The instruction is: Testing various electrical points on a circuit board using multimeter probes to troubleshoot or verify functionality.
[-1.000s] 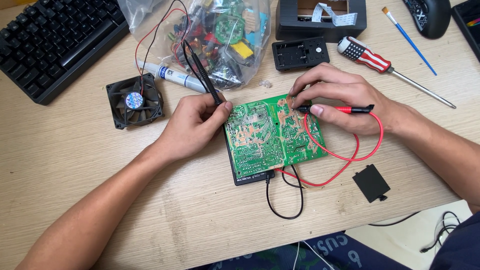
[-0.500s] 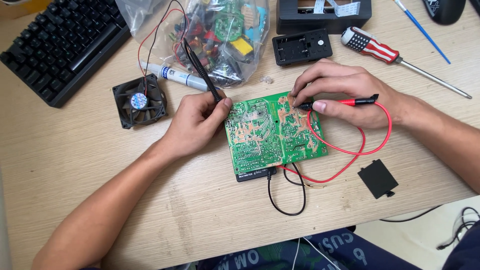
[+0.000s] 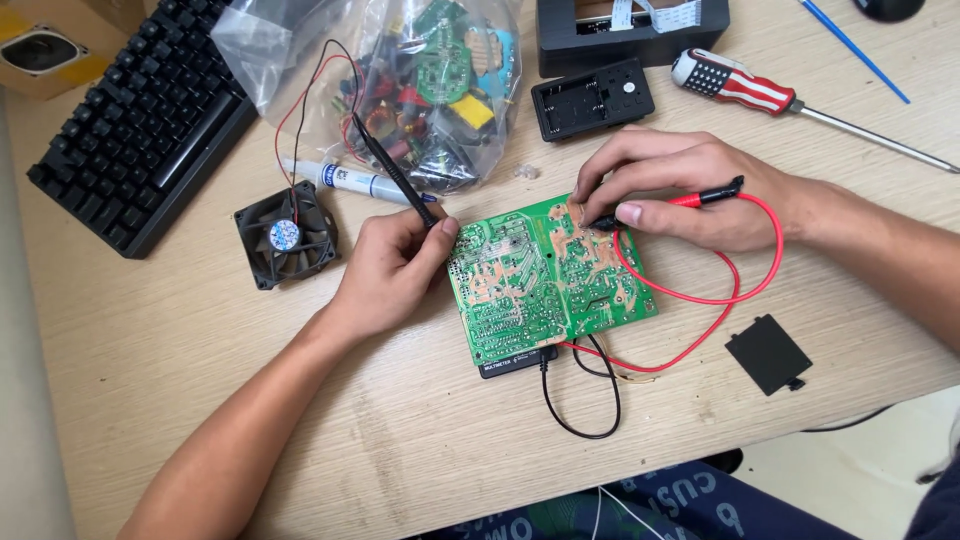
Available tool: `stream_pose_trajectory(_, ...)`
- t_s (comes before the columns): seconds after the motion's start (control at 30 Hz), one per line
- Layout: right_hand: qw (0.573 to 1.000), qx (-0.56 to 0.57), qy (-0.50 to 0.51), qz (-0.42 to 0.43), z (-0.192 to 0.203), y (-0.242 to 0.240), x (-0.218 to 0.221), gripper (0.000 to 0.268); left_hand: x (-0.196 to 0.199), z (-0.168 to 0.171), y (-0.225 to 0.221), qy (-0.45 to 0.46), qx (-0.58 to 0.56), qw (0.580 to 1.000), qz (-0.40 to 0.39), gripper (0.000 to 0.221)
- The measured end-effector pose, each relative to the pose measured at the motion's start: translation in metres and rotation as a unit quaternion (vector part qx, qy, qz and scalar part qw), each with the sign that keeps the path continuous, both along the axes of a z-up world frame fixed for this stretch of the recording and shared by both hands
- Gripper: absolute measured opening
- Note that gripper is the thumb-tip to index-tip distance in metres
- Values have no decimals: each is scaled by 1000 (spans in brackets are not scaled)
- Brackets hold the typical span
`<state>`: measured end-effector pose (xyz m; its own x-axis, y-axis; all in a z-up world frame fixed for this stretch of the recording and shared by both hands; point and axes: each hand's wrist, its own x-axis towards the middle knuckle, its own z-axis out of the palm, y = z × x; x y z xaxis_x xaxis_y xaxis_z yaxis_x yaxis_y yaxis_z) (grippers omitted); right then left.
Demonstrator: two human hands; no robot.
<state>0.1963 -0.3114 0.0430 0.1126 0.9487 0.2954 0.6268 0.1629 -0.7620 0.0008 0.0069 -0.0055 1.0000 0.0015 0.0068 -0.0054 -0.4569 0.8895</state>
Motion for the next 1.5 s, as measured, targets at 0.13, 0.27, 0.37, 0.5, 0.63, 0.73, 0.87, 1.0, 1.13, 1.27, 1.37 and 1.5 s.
stream_pose_trajectory(0.13, 1000, -15, 8, 1, -1, -1, -1, 40, 1, 2, -2, -10, 3, 1000, 1, 46)
stream_pose_trajectory(0.27, 999, -41, 27, -21, -3, -2, -4, 39, 1, -2, 0, -11, 18, 1000, 6, 49)
stream_pose_trajectory(0.37, 998, -44, 25, -32, -4, -2, -6, 38, 1, -2, -1, -20, 27, 999, 7, 49)
stream_pose_trajectory(0.5, 999, -39, 12, -33, 0, -1, -8, 41, 3, -3, -2, -19, 40, 999, 15, 53)
stream_pose_trajectory(0.63, 999, -29, -3, -28, 1, 0, -6, 40, 2, -4, 0, -28, 36, 999, 13, 52)
stream_pose_trajectory(0.73, 999, -34, 26, -20, 0, 0, -6, 39, 3, -6, 0, -17, 32, 999, 16, 55)
stream_pose_trajectory(0.87, 998, -46, 23, -24, 1, 1, -4, 40, 3, -5, 3, -13, 25, 1000, 8, 55)
stream_pose_trajectory(1.0, 997, -67, 29, -25, 2, -1, -4, 41, 2, -2, 3, 6, 14, 1000, 10, 55)
stream_pose_trajectory(1.13, 997, -62, 34, -21, 3, 1, -3, 42, 2, 0, 4, 18, 10, 1000, 10, 55)
stream_pose_trajectory(1.27, 997, -50, 42, -43, -5, 2, -5, 38, 2, -13, 11, 44, -57, 997, 12, 42)
stream_pose_trajectory(1.37, 995, -48, 53, -72, -8, 1, -9, 34, 3, -18, 16, 60, -110, 992, 5, 35)
stream_pose_trajectory(1.5, 996, -39, 38, -76, -7, 3, -11, 32, 3, -15, 14, 62, -112, 992, 11, 35)
